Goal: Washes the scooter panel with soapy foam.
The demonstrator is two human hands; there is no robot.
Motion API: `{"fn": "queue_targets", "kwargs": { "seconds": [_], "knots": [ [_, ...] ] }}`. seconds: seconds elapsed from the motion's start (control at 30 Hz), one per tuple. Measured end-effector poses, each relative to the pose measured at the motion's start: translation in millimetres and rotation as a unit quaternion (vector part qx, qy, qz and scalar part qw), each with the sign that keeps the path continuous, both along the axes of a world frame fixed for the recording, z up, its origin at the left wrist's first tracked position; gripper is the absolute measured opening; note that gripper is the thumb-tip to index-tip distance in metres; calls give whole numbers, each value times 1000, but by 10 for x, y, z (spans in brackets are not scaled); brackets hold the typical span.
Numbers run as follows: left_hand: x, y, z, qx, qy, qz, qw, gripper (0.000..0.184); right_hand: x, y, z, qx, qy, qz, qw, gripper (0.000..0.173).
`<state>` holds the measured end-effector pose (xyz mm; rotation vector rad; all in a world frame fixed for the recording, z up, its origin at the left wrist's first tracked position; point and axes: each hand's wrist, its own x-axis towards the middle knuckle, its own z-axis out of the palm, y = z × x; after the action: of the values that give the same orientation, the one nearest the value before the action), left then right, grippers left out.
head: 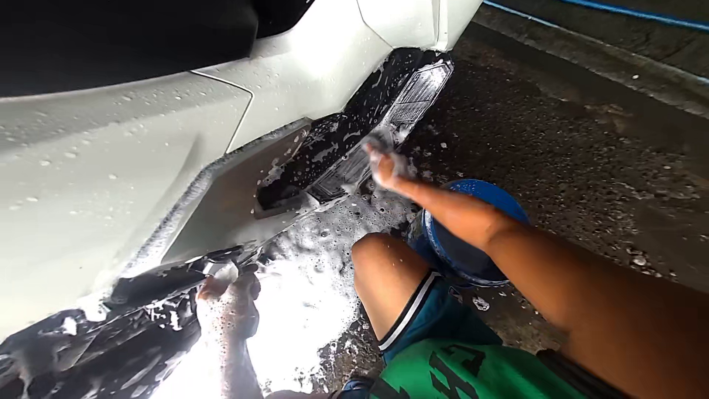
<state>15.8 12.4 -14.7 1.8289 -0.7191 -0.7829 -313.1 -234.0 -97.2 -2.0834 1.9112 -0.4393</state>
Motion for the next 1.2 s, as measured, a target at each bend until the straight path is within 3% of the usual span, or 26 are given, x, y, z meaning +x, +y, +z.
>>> {"fn": "queue_targets", "kwargs": {
  "seconds": [0.1, 0.17, 0.23, 0.3, 0.37, 0.47, 0.53, 0.6, 0.67, 0.73, 0.87, 0.93, 1.0, 1.1, 1.2],
  "knots": [
    [-51, -5, 27, 6, 0, 6, 1000, 21, 633, 748, 96, 8, -45, 172, 984, 43],
    [-44, 5, 34, 1, -1, 8, 1000, 21, 621, 736, 8, -2, -38, 230, 973, 48],
    [-39, -14, 34, 0, 4, 7, 1000, 22, 207, 374, 25, 3, 6, 181, 984, 57],
    [-42, -21, 33, 6, 9, 12, 1000, 23, -232, -27, 1, 27, 34, 47, 998, 56],
    [-23, -27, 24, 10, 4, 11, 1000, 23, -198, -34, 50, 11, 22, -8, 1000, 52],
    [-20, -26, 14, 10, -8, 3, 1000, 20, 479, 732, 152, -18, -39, 147, 988, 48],
    [-8, -9, -4, 9, -13, 0, 1000, 22, 603, 819, 34, -25, -43, 224, 973, 50],
    [-4, -21, -1, 11, -15, 1, 1000, 23, 258, 480, 27, -37, 3, 196, 980, 52],
    [-6, -20, -1, 16, -15, 5, 1000, 23, -242, -91, 3, -18, 59, 77, 995, 55],
    [-2, -31, -3, 10, -10, 11, 1000, 25, -402, -450, 51, 2, 66, -19, 998, 53],
    [4, -30, -17, 2, -7, 4, 1000, 26, 77, 195, -35, -23, 41, 103, 994, 47],
    [5, -5, -24, 7, -12, -2, 1000, 27, -87, 87, -90, -32, 63, 154, 986, 53],
    [8, -2, -21, 9, -15, -7, 1000, 26, -520, -365, -47, -49, 119, 127, 984, 58],
    [14, -27, -1, 2, -13, 5, 1000, 26, -842, -929, 266, -48, 215, 78, 972, 46],
    [4, -15, -26, 10, -10, 2, 1000, 28, -746, -706, 208, -72, 168, 23, 983, 46]
  ]
}}
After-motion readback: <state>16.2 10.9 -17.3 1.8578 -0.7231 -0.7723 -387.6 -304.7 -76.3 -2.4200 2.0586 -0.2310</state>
